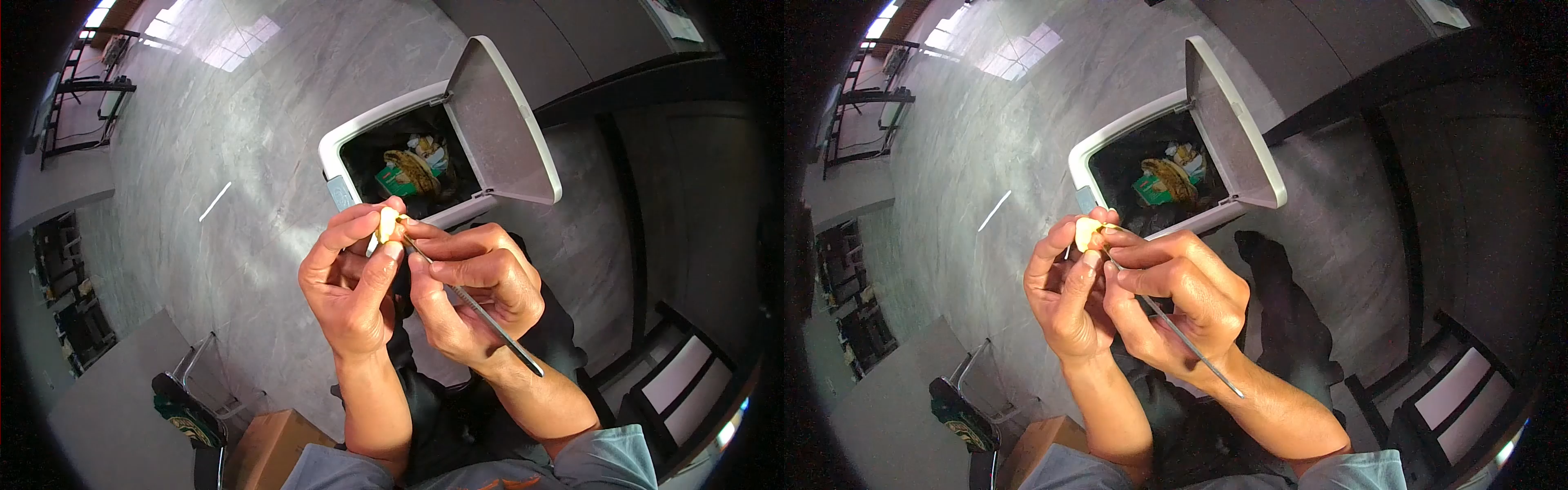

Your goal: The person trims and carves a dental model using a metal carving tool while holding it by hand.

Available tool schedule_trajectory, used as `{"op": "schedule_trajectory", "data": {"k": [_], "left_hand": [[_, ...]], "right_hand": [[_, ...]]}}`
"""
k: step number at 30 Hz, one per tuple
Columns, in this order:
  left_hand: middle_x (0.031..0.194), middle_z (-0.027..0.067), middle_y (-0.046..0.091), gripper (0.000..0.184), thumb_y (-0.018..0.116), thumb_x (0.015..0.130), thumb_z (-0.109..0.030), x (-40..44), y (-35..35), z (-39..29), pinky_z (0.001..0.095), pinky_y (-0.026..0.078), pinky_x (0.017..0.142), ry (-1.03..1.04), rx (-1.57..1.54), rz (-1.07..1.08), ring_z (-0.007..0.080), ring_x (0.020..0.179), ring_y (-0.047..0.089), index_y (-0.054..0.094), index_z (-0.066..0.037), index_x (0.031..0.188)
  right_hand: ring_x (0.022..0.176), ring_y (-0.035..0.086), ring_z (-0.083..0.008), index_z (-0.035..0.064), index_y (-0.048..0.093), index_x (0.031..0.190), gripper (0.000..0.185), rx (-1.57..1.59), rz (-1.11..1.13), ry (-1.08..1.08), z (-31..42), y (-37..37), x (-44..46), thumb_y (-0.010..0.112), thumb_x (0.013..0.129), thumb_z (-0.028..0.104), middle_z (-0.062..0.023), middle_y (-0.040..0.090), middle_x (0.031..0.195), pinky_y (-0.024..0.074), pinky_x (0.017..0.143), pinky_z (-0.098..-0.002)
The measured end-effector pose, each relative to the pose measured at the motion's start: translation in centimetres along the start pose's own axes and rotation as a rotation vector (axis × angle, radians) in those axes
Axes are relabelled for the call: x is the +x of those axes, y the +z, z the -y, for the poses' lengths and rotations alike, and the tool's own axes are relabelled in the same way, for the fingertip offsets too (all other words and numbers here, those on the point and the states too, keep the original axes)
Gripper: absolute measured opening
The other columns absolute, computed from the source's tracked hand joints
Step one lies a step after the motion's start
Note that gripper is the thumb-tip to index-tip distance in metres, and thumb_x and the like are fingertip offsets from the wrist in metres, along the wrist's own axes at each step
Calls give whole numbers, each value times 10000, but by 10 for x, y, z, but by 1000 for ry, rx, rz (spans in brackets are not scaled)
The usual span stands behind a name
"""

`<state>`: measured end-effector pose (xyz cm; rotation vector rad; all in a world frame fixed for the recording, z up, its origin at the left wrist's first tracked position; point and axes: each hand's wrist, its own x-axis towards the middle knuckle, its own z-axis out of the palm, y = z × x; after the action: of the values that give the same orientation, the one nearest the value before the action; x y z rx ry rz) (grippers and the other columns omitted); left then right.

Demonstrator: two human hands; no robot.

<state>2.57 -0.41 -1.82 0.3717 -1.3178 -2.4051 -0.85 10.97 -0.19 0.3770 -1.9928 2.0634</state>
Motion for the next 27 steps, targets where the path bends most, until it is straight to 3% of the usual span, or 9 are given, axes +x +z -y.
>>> {"op": "schedule_trajectory", "data": {"k": [27], "left_hand": [[1206, 188, 646, 313, 647, 859, 178, -1, 0, 0, 348, 563, 1003, -10, 21, -13, 319, 1193, 661, 664, 70, 1153]], "right_hand": [[860, 762, -264, -23, 662, 811, 152, 14, -5, 42, 3, 1, 0, 790, 761, -88, -172, 718, 862, 620, 737, -317]]}}
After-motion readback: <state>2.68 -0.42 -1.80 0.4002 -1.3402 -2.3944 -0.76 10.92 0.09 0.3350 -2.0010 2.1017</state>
